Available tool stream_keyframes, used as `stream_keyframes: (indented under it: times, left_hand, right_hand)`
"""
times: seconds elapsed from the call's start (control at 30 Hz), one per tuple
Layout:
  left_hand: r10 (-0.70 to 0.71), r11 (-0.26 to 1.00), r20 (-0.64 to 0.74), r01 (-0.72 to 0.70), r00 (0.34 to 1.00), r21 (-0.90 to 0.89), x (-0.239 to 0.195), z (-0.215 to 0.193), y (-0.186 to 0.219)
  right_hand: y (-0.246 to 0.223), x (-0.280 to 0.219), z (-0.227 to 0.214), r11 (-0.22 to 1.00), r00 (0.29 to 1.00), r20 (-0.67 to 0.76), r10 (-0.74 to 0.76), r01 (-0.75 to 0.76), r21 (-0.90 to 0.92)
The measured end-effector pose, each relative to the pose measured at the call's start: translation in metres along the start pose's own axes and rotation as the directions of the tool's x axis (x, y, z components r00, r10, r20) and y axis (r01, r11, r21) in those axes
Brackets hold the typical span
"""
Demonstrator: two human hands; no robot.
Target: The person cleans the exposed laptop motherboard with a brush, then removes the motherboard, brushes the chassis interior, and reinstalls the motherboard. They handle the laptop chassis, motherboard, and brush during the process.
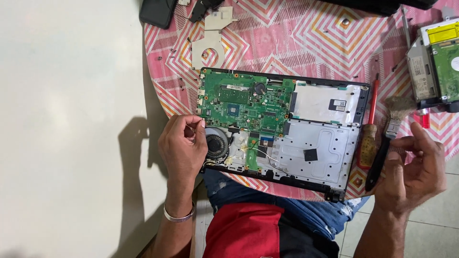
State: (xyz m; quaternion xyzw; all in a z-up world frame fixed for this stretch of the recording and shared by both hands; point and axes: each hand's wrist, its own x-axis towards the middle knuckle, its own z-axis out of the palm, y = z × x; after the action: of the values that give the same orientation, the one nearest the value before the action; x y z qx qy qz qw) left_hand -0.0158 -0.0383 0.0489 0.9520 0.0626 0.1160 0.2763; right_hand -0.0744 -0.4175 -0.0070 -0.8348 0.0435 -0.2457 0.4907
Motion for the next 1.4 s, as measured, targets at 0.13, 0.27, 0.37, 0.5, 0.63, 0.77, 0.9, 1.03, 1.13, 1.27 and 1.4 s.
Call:
stream_keyframes:
  times: [0.13, 0.27, 0.37, 0.5, 0.63, 0.77, 0.9, 1.03, 1.13, 1.27, 1.4]
  left_hand:
    - [0.018, 1.000, 0.027, -0.018, 0.999, 0.003, 0.003, 0.000, 0.007]
    - [0.079, 0.995, 0.043, -0.081, 0.996, 0.054, 0.005, 0.002, 0.013]
    - [0.101, 0.991, 0.037, -0.104, 0.994, 0.082, 0.006, 0.004, 0.015]
    - [0.068, 0.993, 0.012, -0.069, 0.998, 0.092, 0.007, 0.008, 0.021]
    - [0.044, 0.992, 0.011, -0.045, 0.999, 0.115, 0.006, 0.009, 0.022]
    - [0.028, 0.993, 0.003, -0.029, 1.000, 0.113, 0.005, 0.012, 0.021]
    - [-0.016, 0.994, -0.015, 0.017, 1.000, 0.110, 0.004, 0.014, 0.024]
    - [-0.017, 0.991, -0.004, 0.018, 1.000, 0.133, 0.004, 0.015, 0.022]
    - [-0.036, 0.990, 0.010, 0.034, 0.999, 0.135, 0.006, 0.016, 0.024]
    - [-0.042, 0.985, 0.039, 0.034, 0.998, 0.171, 0.010, 0.015, 0.029]
    - [-0.048, 0.981, 0.056, 0.037, 0.997, 0.192, 0.011, 0.015, 0.030]
  right_hand:
    - [0.007, -0.004, 0.000, 0.998, 0.999, -0.010, 0.046, -0.046, 0.041]
    - [0.018, -0.014, -0.002, 0.981, 0.985, 0.026, 0.170, -0.172, 0.086]
    - [0.023, -0.017, -0.002, 0.972, 0.978, 0.052, 0.201, -0.206, 0.115]
    - [0.021, -0.017, -0.006, 0.973, 0.973, 0.094, 0.210, -0.217, 0.083]
    - [0.024, -0.022, -0.007, 0.961, 0.965, 0.113, 0.237, -0.249, 0.117]
    - [0.037, -0.036, -0.012, 0.953, 0.954, 0.096, 0.285, -0.292, 0.075]
    - [0.022, -0.030, -0.011, 0.931, 0.929, 0.119, 0.350, -0.359, 0.064]
    - [0.026, -0.035, -0.014, 0.926, 0.924, 0.116, 0.365, -0.373, 0.052]
    - [0.036, -0.040, -0.019, 0.949, 0.935, 0.185, 0.303, -0.314, 0.032]
    - [0.023, -0.036, -0.016, 0.936, 0.924, 0.174, 0.342, -0.350, 0.021]
    - [0.013, -0.033, -0.012, 0.925, 0.909, 0.191, 0.370, -0.379, 0.009]
